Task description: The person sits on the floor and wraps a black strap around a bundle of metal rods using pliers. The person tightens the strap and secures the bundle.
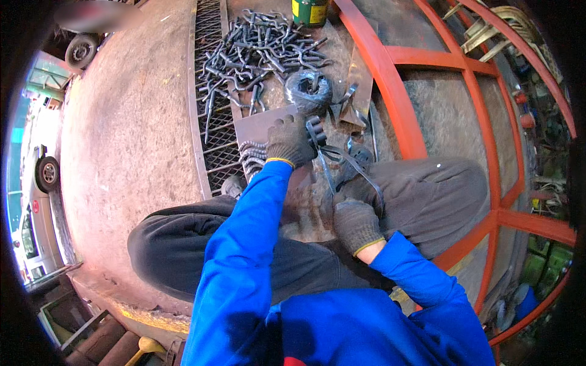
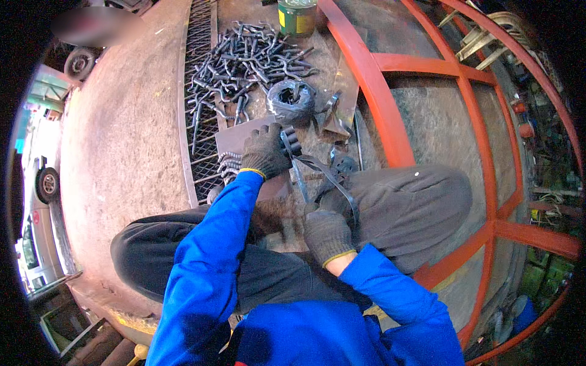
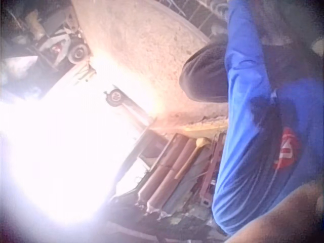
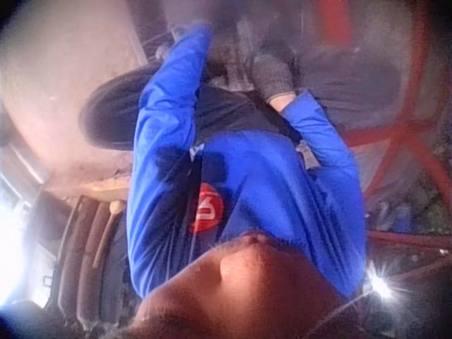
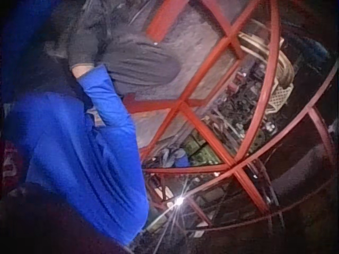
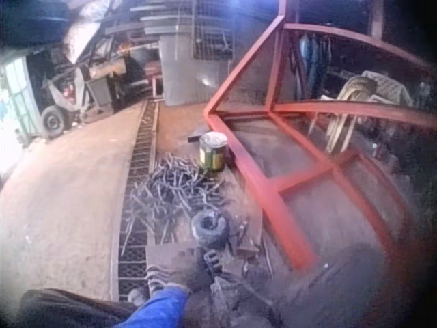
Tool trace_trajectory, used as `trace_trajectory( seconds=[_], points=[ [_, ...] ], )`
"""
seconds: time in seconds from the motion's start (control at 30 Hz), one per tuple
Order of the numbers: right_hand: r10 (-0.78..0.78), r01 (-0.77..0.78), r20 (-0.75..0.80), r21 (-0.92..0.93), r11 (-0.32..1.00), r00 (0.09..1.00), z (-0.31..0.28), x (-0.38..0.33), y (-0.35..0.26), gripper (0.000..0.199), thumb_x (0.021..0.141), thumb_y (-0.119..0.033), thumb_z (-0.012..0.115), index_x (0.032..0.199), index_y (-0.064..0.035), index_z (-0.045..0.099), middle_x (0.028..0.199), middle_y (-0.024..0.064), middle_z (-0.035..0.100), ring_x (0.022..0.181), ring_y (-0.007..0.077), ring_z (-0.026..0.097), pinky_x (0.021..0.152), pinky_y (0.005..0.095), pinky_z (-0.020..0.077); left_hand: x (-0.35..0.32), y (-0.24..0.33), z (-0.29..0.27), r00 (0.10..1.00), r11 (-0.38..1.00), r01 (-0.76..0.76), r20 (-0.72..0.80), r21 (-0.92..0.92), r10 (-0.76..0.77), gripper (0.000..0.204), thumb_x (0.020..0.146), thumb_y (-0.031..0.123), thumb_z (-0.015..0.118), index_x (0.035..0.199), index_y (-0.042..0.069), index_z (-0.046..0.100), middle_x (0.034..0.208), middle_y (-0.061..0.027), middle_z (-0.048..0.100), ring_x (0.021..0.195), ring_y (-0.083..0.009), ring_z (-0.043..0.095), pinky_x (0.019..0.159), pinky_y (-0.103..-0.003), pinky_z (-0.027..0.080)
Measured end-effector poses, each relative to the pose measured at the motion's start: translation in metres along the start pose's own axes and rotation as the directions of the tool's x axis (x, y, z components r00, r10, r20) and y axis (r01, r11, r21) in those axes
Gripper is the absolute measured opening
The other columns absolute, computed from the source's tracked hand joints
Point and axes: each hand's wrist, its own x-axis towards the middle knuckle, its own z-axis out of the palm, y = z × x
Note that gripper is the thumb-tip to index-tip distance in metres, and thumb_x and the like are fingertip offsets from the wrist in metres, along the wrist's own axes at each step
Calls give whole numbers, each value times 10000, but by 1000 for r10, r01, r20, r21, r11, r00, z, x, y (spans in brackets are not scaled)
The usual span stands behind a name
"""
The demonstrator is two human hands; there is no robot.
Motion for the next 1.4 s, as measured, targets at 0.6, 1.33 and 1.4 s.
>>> trace_trajectory(
  seconds=[0.6, 1.33, 1.4],
  points=[
    [318, -445, 312, 645, 621, 895, -53, 120, -7, 486, 858, -476, 573, 965, -14, 682, 918, 224, 694, 882, 377, 672, 768, 446, 508, 2, -15, 13, 998, 997, -59, -28, 51, 61, 612, 710, 295, 736, 1232, 91, 492, 1151, -182, 577, 1056, -364, 572, 845, -494, 474],
    [247, -249, 49, 323, 913, 968, -76, 173, -8, 477, 840, -403, 536, 955, 35, 686, 958, 304, 657, 991, 467, 618, 868, 497, 483, 0, -14, 21, 991, 988, -35, -130, -150, 15, 827, 701, 370, 764, 1365, 35, 403, 1128, -192, 613, 1058, -351, 576, 880, -473, 454],
    [62, -61, -7, 97, 993, 998, -53, 211, 28, 420, 844, -357, 547, 957, 19, 698, 979, 293, 662, 990, 450, 633, 854, 490, 502, -1, -8, 19, 988, 983, -49, -154, -178, 22, 803, 694, 388, 772, 1326, 29, 428, 1106, -189, 622, 1047, -350, 581, 877, -467, 458]
  ],
)
